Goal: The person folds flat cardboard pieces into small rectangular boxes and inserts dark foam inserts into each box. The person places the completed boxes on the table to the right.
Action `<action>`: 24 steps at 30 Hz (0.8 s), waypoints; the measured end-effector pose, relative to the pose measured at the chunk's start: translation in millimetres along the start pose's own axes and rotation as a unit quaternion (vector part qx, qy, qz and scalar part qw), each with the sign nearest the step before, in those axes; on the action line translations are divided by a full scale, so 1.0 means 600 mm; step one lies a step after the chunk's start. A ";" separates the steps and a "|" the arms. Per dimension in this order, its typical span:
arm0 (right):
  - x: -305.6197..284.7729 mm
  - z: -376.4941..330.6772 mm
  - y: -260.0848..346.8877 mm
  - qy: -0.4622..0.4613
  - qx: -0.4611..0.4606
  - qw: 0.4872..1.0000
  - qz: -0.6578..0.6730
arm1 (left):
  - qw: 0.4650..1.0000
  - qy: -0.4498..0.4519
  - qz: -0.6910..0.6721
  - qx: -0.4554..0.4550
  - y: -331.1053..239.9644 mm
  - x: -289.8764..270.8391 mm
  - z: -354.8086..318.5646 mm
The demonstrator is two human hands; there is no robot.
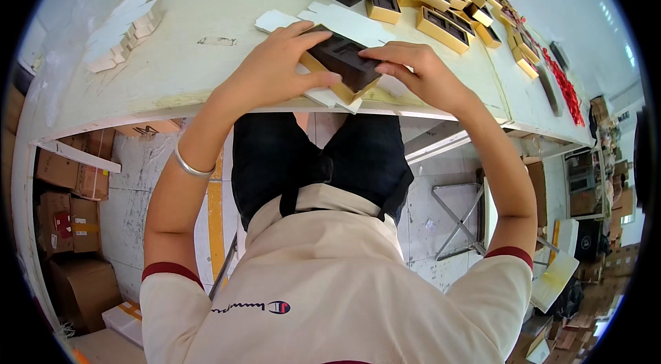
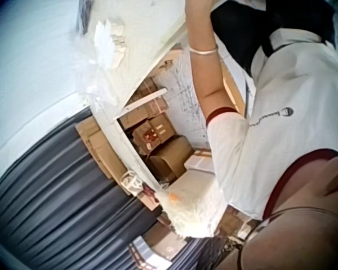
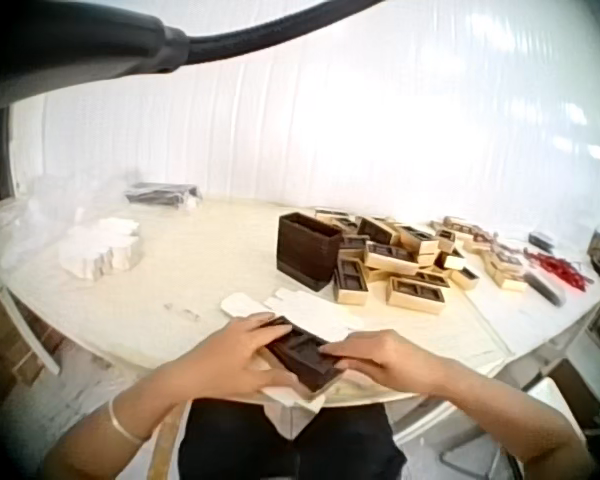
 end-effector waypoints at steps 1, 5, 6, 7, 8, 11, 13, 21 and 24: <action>0.004 0.005 0.006 -0.008 -0.018 0.999 -0.026 | 1.000 0.001 0.007 -0.009 -0.007 0.002 0.000; 0.012 0.019 0.027 0.031 -0.064 0.989 -0.126 | 0.998 -0.011 0.056 -0.025 -0.017 0.000 -0.004; 0.016 0.019 0.024 0.030 -0.068 0.990 -0.123 | 0.997 -0.017 0.072 -0.023 -0.017 -0.001 -0.004; 0.021 0.017 0.016 0.029 -0.069 0.990 -0.123 | 0.997 -0.012 0.077 -0.026 -0.020 -0.002 -0.003; 0.023 0.016 0.012 0.029 -0.070 0.990 -0.123 | 0.996 -0.007 0.082 -0.028 -0.025 -0.004 -0.003; 0.016 0.016 0.007 0.053 -0.049 0.990 -0.125 | 0.995 -0.014 0.099 -0.020 -0.035 -0.002 -0.003; 0.009 0.020 0.021 0.062 0.000 0.992 -0.111 | 0.993 -0.025 0.116 -0.014 -0.040 0.001 -0.005; 0.041 -0.007 0.000 -0.074 0.156 0.983 0.055 | 0.979 -0.083 0.184 0.016 -0.046 0.004 -0.024; 0.060 -0.028 0.004 -0.170 0.127 0.977 0.007 | 0.975 -0.093 0.198 0.046 -0.033 0.001 -0.028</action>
Point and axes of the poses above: each hand's wrist, its own z-axis towards the middle knuckle, its own x-axis out of the palm, y = z × x, the point moved 5 cm from there along z, towards the middle knuckle, and after that the axes turned 14 degrees about -x, right-handed, at the moved point
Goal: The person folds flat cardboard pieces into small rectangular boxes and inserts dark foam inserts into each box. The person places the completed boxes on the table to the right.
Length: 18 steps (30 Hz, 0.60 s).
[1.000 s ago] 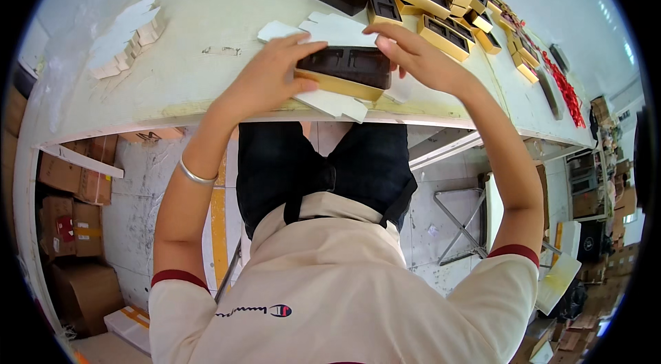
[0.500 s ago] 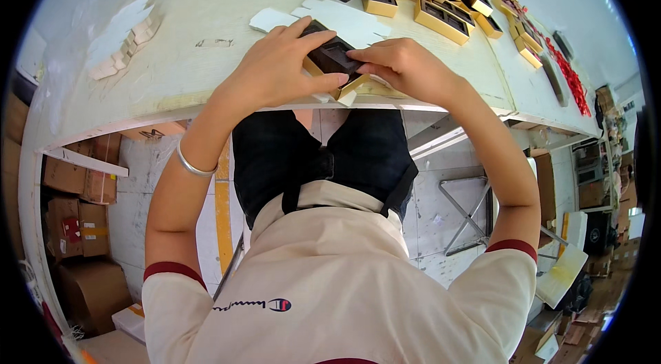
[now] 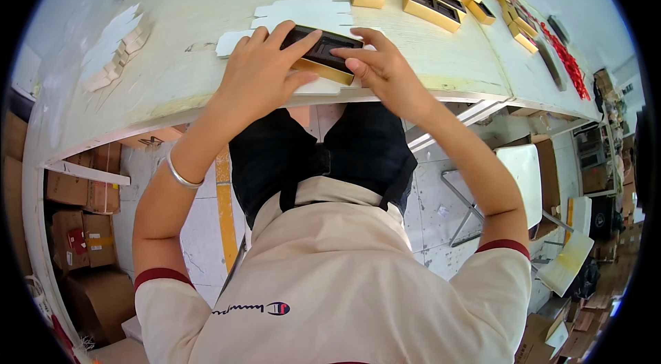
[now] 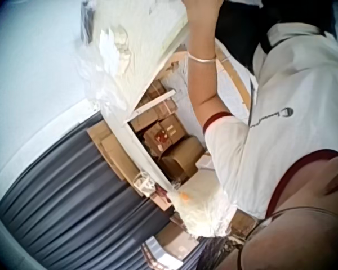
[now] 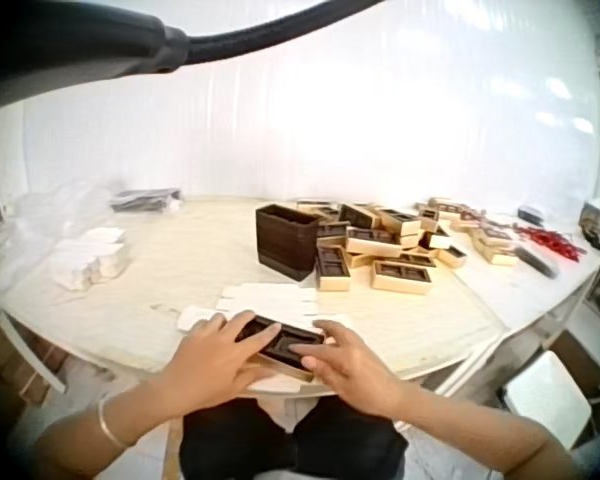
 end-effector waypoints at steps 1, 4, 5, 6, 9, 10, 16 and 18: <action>0.001 -0.005 0.009 -0.017 -0.075 0.990 -0.121 | 0.999 -0.034 0.010 0.017 0.006 -0.003 0.000; 0.004 -0.018 0.044 -0.011 -0.199 0.930 -0.309 | 0.995 -0.086 0.018 0.052 0.016 0.005 0.004; 0.009 -0.021 0.051 0.001 -0.222 0.913 -0.342 | 0.996 -0.070 0.005 0.052 0.017 0.013 0.006; 0.023 -0.021 0.046 0.000 -0.226 0.908 -0.353 | 0.997 -0.053 -0.009 0.051 0.019 0.019 0.008; 0.039 -0.027 0.031 -0.034 -0.228 0.920 -0.316 | 0.996 0.008 -0.091 0.013 0.021 0.019 0.009; 0.042 -0.028 0.035 -0.056 -0.217 0.927 -0.300 | 0.996 0.020 -0.087 0.020 0.022 0.017 0.010; 0.026 -0.024 0.025 -0.082 -0.171 0.967 -0.170 | 0.965 0.161 -0.207 -0.026 0.032 0.028 0.029; 0.020 -0.018 0.022 -0.066 -0.127 0.983 -0.113 | 0.978 0.125 -0.168 -0.015 0.031 0.028 0.023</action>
Point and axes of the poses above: each hand's wrist, its own z-axis towards the middle knuckle, its own x-axis out of the palm, y = z × x, the point moved 5 cm from there along z, towards the middle knuckle, and after that the axes turned 14 degrees about -x, right-handed, at the moved point
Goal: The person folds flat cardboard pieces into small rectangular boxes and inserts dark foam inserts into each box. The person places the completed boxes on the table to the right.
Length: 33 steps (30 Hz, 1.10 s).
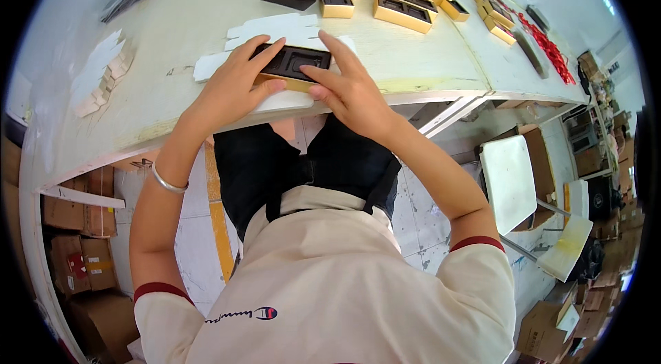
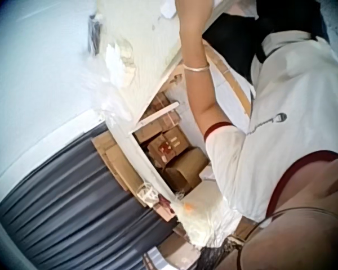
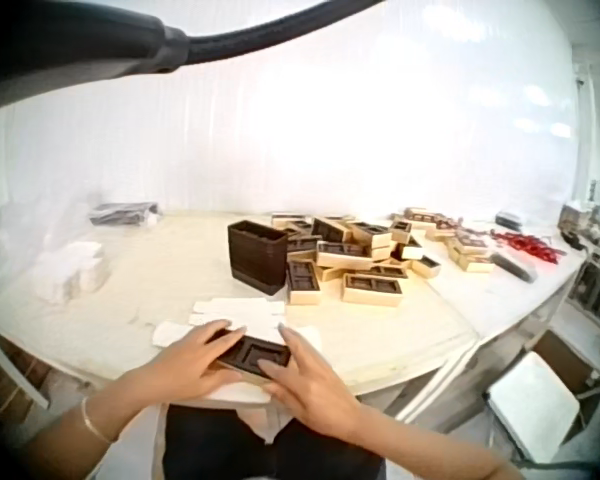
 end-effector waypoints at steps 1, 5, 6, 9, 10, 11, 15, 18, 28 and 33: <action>-0.001 0.000 -0.003 0.009 0.025 0.999 0.029 | 1.000 -0.017 0.019 0.005 0.000 0.001 -0.002; -0.011 0.003 -0.018 0.063 0.039 0.997 0.019 | 0.991 0.008 -0.136 0.012 -0.014 -0.011 -0.003; -0.027 0.004 -0.028 0.058 0.057 0.996 0.026 | 0.994 -0.004 -0.110 0.007 -0.009 -0.014 -0.002; -0.109 0.001 -0.076 0.081 0.176 0.976 0.099 | 1.000 -0.005 0.013 -0.022 0.031 -0.012 -0.020; -0.143 -0.013 -0.104 0.096 0.201 0.971 0.092 | 0.996 0.022 0.084 -0.031 0.041 -0.007 -0.029; -0.175 -0.031 -0.129 0.088 0.199 0.975 0.042 | 0.986 0.048 0.154 -0.040 0.048 0.002 -0.036; -0.229 -0.124 -0.246 0.095 0.222 0.966 -0.096 | 0.987 0.024 0.153 -0.051 0.015 0.019 -0.048; -0.212 -0.122 -0.280 0.097 0.201 0.943 -0.248 | 0.986 0.008 0.163 -0.040 -0.008 0.022 -0.070; -0.036 0.019 0.006 0.282 -0.017 0.958 0.043 | 0.999 0.038 0.030 -0.002 -0.039 -0.040 -0.087; -0.033 0.045 0.012 0.354 0.004 0.934 0.040 | 0.998 0.060 0.034 0.003 -0.051 -0.040 -0.077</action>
Point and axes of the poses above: each hand's wrist, its own z-axis towards the middle knuckle, its own x-axis out of the palm, y = z × x, the point moved 5 cm from there along z, towards the middle knuckle, and after that the axes turned 14 degrees about -x, right-handed, at the moved point
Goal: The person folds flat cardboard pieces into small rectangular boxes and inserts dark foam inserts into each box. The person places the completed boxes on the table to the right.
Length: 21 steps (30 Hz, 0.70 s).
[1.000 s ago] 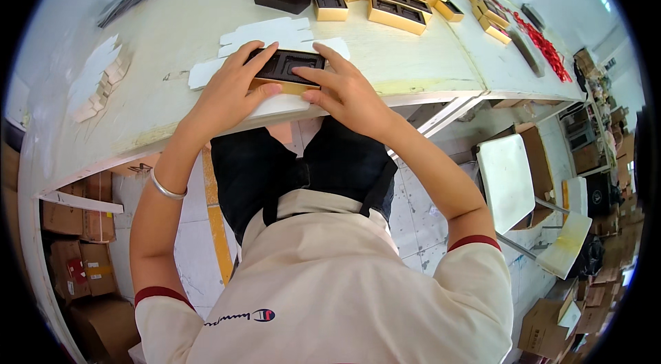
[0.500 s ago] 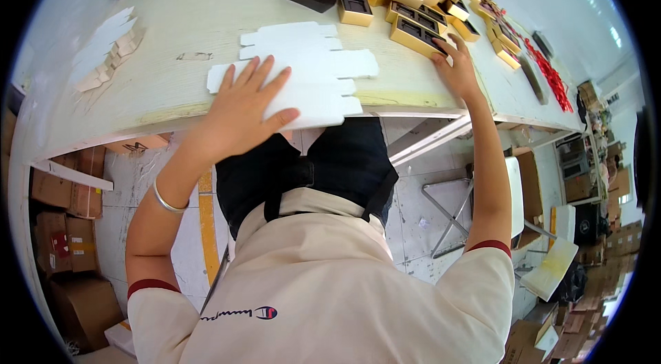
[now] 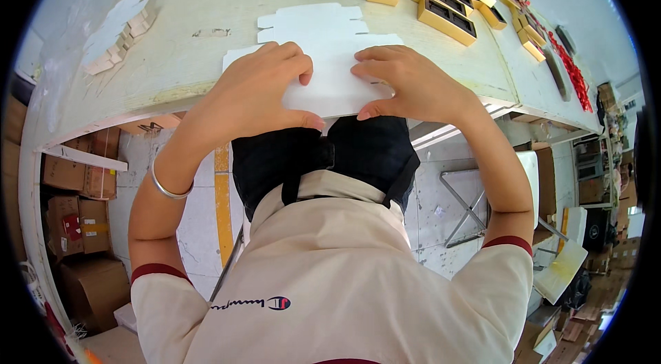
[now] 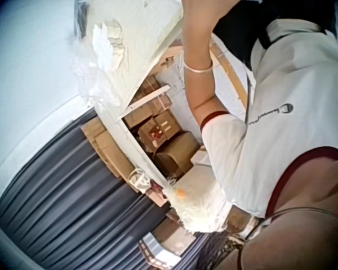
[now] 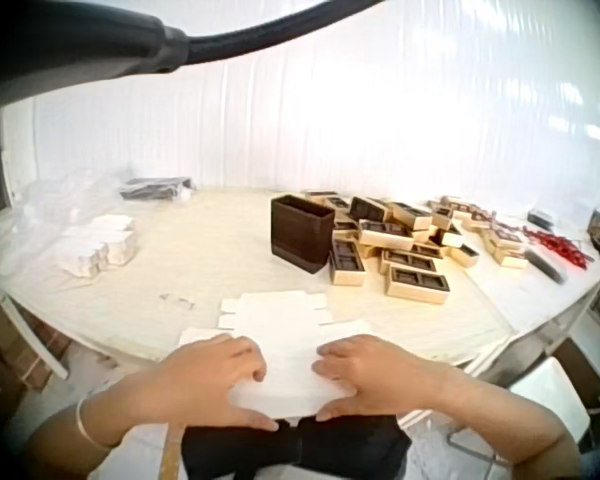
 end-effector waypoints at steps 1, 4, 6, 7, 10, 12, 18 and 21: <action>-0.004 0.002 0.002 0.017 0.007 1.000 0.006 | 1.000 0.003 0.006 0.000 -0.003 -0.001 0.001; -0.010 0.006 0.002 0.039 -0.001 0.999 0.027 | 1.000 -0.002 0.009 0.010 -0.003 -0.001 0.001; -0.011 0.001 0.000 0.016 -0.046 0.998 0.045 | 1.000 -0.002 0.002 0.009 -0.002 -0.003 0.002; -0.012 0.002 -0.001 0.004 -0.038 0.998 0.057 | 1.000 0.003 -0.006 0.003 0.000 -0.004 0.004; -0.013 0.004 -0.008 -0.060 -0.008 0.995 0.078 | 0.998 0.039 -0.012 -0.046 0.002 -0.005 0.016; -0.001 0.008 -0.019 -0.141 0.022 0.987 0.067 | 0.996 0.039 -0.020 -0.080 0.007 -0.002 0.026; 0.033 0.025 -0.018 -0.211 -0.003 0.977 -0.043 | 0.977 -0.210 -0.011 0.023 0.023 0.025 0.026; 0.029 0.015 -0.001 -0.179 -0.078 0.976 -0.097 | 0.983 -0.175 -0.003 0.054 0.020 0.032 0.019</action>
Point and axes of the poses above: each hand's wrist, its own z-axis towards the middle knuckle, its own x-axis out of the palm, y = z × x, the point moved 5 cm from there along z, towards the middle knuckle, and after that the axes turned 14 degrees about -x, right-handed, at the moved point
